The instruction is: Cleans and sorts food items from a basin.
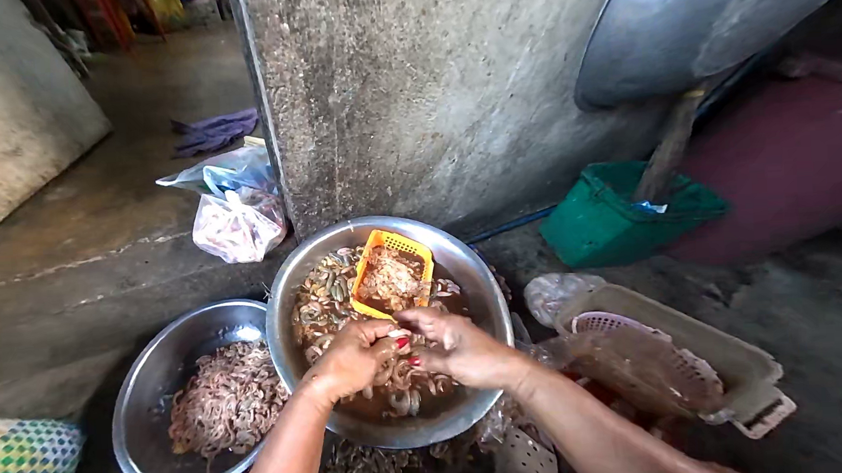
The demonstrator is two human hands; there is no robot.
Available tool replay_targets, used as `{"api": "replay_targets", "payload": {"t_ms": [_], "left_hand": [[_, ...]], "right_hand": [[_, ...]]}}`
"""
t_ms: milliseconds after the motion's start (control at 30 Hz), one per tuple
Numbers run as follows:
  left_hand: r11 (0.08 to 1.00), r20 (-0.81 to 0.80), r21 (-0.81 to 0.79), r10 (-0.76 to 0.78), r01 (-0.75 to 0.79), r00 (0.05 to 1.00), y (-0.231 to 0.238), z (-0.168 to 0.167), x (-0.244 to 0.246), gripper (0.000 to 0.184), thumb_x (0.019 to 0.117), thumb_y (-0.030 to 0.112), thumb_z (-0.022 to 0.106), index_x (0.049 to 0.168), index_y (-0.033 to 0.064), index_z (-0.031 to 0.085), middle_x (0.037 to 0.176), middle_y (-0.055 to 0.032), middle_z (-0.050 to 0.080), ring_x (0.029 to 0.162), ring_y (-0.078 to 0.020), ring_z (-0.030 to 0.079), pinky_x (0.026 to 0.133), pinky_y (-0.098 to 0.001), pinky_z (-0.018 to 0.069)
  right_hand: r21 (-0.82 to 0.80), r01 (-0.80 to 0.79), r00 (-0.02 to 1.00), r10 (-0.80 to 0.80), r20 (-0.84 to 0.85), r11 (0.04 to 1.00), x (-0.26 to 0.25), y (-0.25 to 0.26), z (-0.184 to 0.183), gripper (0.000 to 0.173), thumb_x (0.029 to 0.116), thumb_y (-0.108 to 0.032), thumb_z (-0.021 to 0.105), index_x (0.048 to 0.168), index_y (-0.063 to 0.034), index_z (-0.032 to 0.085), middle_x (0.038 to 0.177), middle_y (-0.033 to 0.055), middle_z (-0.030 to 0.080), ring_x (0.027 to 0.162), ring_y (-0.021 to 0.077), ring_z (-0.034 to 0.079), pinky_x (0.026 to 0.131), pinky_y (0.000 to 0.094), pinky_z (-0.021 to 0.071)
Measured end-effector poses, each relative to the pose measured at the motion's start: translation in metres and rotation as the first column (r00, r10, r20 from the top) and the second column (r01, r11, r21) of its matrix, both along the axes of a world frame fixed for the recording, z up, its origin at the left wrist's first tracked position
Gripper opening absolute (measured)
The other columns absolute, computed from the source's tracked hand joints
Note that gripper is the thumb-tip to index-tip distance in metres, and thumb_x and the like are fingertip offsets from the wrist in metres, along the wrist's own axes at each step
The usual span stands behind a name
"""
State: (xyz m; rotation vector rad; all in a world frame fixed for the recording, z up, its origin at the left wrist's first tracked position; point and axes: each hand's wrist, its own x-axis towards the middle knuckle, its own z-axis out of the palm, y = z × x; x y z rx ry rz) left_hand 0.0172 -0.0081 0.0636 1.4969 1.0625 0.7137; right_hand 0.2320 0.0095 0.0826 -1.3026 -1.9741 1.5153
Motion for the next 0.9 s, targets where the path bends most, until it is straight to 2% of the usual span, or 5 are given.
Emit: {"api": "replay_targets", "payload": {"t_ms": [167, 367, 600, 767, 900], "left_hand": [[0.993, 0.023, 0.105, 0.050, -0.052, 0.999, 0.000, 0.000, -0.005, 0.014, 0.1018, 0.014, 0.061, 0.098, 0.0068, 0.073, 0.086, 0.0013, 0.069, 0.078, -0.0038, 0.063, 0.076, -0.0250, 0.0538], [1.000, -0.369, 0.012, -0.007, 0.012, 0.930, 0.012, -0.051, -0.027, 0.026, 0.1049, 0.020, 0.053, 0.114, 0.0018, 0.069, 0.103, -0.0135, 0.069, 0.098, -0.0231, 0.066, 0.094, -0.0457, 0.0522], [0.998, -0.444, -0.051, 0.003, -0.028, 0.896, 0.014, -0.056, -0.038, 0.028, 0.1033, 0.018, 0.054, 0.123, 0.0025, 0.068, 0.115, -0.0169, 0.069, 0.109, -0.0271, 0.065, 0.101, -0.0484, 0.0493], [0.997, -0.208, -0.060, 0.037, -0.050, 0.977, 0.011, -0.037, -0.027, 0.021, 0.1018, 0.020, 0.058, 0.113, 0.0063, 0.070, 0.105, -0.0074, 0.071, 0.098, -0.0151, 0.067, 0.093, -0.0411, 0.0540], [0.999, -0.063, -0.038, 0.015, -0.017, 0.998, 0.004, -0.014, -0.019, 0.020, 0.0999, 0.017, 0.062, 0.114, 0.0068, 0.072, 0.104, -0.0028, 0.073, 0.096, -0.0075, 0.068, 0.091, -0.0318, 0.0556]], "right_hand": [[0.062, 0.029, 0.999, -0.031, 0.030, 0.998, -0.001, 0.001, 0.026, 0.012, 0.1009, -0.008, 0.059, 0.101, -0.0023, 0.069, 0.069, -0.0015, 0.059, 0.055, 0.0038, 0.051, 0.055, 0.0224, 0.0470], [0.155, 0.577, 0.705, -0.392, -0.591, 0.802, 0.060, 0.028, 0.062, 0.025, 0.0980, 0.002, 0.050, 0.092, -0.0078, 0.072, 0.065, -0.0041, 0.063, 0.046, 0.0006, 0.047, 0.044, 0.0164, 0.0431], [0.166, 0.689, 0.651, -0.502, -0.569, 0.705, 0.079, 0.028, 0.074, 0.025, 0.1006, -0.001, 0.048, 0.089, -0.0107, 0.068, 0.059, -0.0064, 0.056, 0.044, 0.0016, 0.045, 0.042, 0.0177, 0.0429], [0.083, 0.081, 0.935, -0.105, 0.338, 0.993, 0.053, 0.020, 0.049, 0.017, 0.1023, -0.008, 0.061, 0.115, -0.0007, 0.070, 0.089, 0.0110, 0.070, 0.069, 0.0172, 0.066, 0.066, 0.0343, 0.0588], [-0.005, -0.134, 0.935, 0.128, 0.331, 0.991, 0.007, 0.012, 0.014, 0.055, 0.0967, -0.009, 0.064, 0.150, -0.0048, 0.049, 0.143, 0.0159, 0.059, 0.128, 0.0243, 0.060, 0.110, 0.0431, 0.0479]]}}
